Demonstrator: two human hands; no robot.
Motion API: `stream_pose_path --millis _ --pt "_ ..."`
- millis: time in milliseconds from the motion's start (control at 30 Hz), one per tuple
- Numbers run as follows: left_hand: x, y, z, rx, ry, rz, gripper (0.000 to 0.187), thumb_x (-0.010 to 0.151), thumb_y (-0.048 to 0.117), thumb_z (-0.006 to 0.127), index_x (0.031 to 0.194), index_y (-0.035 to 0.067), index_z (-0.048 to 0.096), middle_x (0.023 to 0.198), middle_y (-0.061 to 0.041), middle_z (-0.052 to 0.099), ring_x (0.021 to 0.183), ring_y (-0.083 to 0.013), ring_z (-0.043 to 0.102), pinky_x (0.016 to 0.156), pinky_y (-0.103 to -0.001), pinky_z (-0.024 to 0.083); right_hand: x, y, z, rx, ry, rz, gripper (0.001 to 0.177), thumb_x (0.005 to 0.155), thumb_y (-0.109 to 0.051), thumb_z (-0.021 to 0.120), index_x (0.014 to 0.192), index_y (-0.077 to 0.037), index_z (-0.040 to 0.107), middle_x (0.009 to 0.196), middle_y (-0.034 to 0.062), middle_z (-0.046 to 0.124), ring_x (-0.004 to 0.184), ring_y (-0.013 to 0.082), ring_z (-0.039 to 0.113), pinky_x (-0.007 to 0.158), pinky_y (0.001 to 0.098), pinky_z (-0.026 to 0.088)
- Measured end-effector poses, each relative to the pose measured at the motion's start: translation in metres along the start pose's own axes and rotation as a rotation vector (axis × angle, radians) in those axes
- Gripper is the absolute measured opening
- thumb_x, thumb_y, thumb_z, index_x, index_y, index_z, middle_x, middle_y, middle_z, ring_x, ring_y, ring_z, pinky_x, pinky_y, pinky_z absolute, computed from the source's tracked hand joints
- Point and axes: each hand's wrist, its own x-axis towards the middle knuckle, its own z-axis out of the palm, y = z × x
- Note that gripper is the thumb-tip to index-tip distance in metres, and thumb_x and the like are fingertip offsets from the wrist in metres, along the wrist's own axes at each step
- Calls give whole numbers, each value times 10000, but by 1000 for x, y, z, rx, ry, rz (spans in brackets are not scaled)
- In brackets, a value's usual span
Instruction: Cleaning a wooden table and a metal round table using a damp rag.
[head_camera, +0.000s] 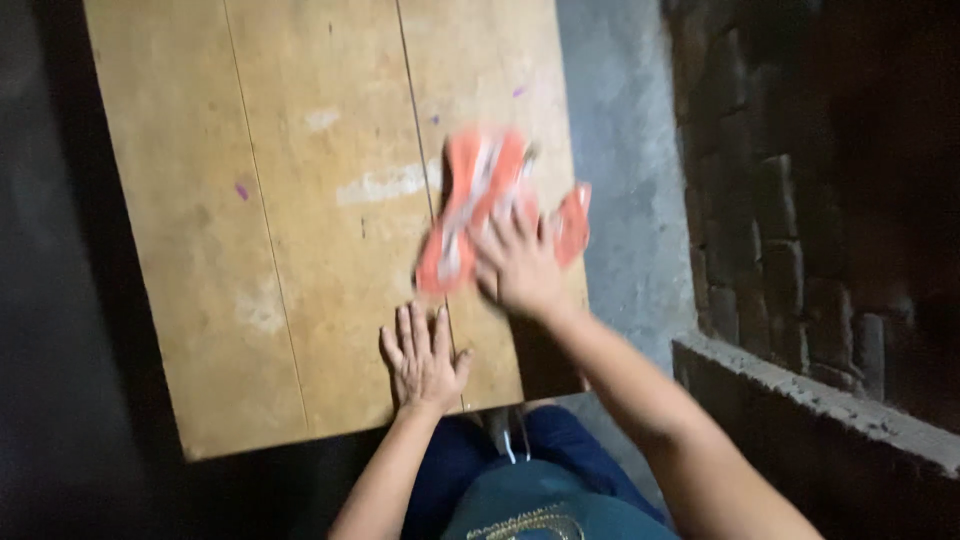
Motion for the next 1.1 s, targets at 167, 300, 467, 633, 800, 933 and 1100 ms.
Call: stream_pose_path --millis 167,300,467,633,800,933,1100 --pt "4 6 -3 105 -70 -34 792 871 555 607 1501 93 472 1608 -299 329 1511 -473 245 1178 -709 124 70 42 14 6 141 17 565 990 -462 616 1505 -242 543 1571 198 438 1463 464 330 1154 729 176" --pt "8 5 -6 109 -74 -33 758 929 566 565 1506 83 472 1606 -295 343 1518 -468 249 1187 -707 129 33 28 -2 63 83 58 586 992 -406 630 1519 -167 536 1564 214 444 1458 469 354 1188 697 191" --pt "2 1 -1 40 17 5 809 954 608 484 1514 24 456 1611 -290 344 1528 -467 243 1189 -718 118 -123 -24 -8 107 -74 10 650 837 -420 692 1431 -186 570 1480 189 485 1426 470 348 1149 716 179" --pt "2 3 -5 61 -19 -3 807 977 635 396 1511 33 457 1625 -293 330 1543 -461 234 1201 -709 104 -173 -28 12 173 -56 -36 574 868 -450 710 1405 -266 621 1457 118 544 1388 403 416 1139 678 229" --pt "-3 0 2 46 7 -23 836 968 637 376 1518 11 452 1637 -273 327 1547 -455 231 1204 -703 99 -58 2 -10 99 46 -65 595 866 -468 692 1403 -226 610 1448 132 542 1410 404 419 1136 720 245" --pt "3 6 -2 78 4 -29 810 955 601 448 1502 3 466 1631 -272 330 1539 -455 237 1206 -702 110 49 50 -10 76 92 -64 639 916 -468 678 1487 -203 565 1499 170 503 1424 443 387 1138 733 220" --pt "6 10 -3 163 -45 -93 777 889 526 631 1467 19 518 1596 -248 386 1516 -428 294 1211 -672 137 125 112 13 73 295 -7 571 983 -456 690 1478 -198 567 1539 184 475 1438 451 371 1167 716 192"
